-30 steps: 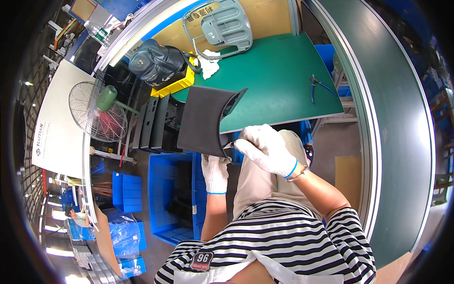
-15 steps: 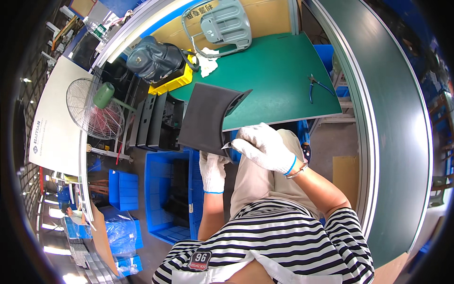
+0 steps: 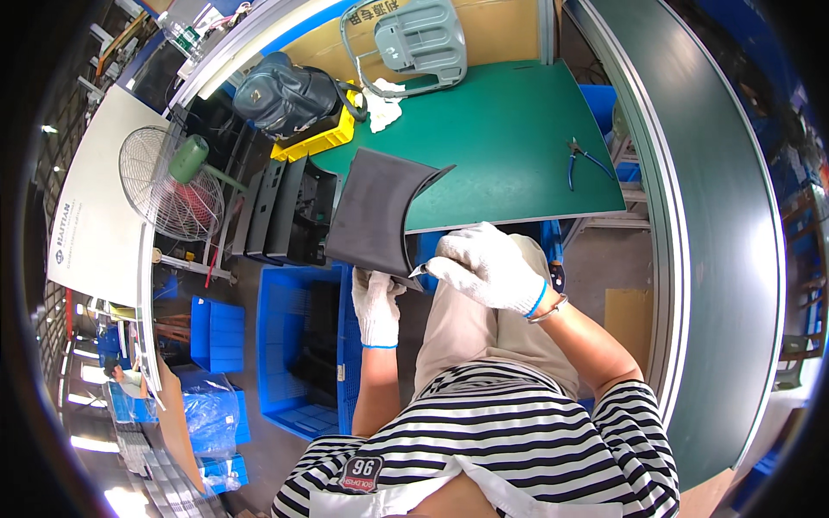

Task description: The person puts on gloves, takes a black plastic component from the conveyor belt, and trims its excess material using pliers and a blade before setting it alongside other finished parts.

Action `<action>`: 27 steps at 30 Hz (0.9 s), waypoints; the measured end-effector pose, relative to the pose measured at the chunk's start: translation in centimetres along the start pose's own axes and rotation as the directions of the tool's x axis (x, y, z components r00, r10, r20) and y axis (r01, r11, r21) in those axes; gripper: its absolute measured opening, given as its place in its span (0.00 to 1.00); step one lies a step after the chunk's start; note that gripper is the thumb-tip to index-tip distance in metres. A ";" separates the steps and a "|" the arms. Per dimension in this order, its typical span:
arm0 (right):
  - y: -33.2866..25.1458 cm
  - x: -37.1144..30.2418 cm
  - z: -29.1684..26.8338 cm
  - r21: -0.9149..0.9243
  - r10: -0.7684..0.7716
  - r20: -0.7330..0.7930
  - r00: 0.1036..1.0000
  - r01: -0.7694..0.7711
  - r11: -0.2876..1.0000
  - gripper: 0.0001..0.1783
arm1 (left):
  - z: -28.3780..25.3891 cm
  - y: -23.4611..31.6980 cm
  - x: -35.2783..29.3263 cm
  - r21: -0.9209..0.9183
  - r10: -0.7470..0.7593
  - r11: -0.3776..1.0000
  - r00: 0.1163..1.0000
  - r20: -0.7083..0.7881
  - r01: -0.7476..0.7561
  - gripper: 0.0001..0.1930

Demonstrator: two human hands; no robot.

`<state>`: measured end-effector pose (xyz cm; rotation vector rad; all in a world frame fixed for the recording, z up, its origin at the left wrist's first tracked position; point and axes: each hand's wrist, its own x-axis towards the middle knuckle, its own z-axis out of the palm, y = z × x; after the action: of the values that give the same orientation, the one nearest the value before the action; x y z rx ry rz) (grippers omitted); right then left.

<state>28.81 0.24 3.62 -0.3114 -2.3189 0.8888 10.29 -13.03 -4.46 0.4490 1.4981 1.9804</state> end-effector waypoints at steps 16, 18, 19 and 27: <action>-0.3 0.4 2.6 0.716 0.301 0.115 0.947 -0.289 0.636 0.11 | -2.2 4.0 1.6 0.259 0.144 0.961 0.972 -0.183 -0.093 0.19; -0.7 1.2 3.5 0.635 0.292 0.081 0.953 -0.276 0.722 0.11 | -1.9 4.3 1.4 0.310 0.157 0.947 0.964 -0.217 -0.084 0.20; -0.8 1.5 4.0 0.545 0.282 0.046 0.958 -0.261 0.797 0.11 | -2.0 4.2 1.4 0.307 0.156 0.948 0.964 -0.217 -0.085 0.20; -0.8 2.4 4.3 0.022 -0.094 -0.125 0.988 0.098 0.995 0.04 | -1.5 4.0 1.1 0.323 0.127 0.945 0.969 -0.214 -0.052 0.18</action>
<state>24.23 -1.62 2.80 -0.2336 -2.1862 0.8306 7.46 -14.14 -1.21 0.4350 1.9899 1.9191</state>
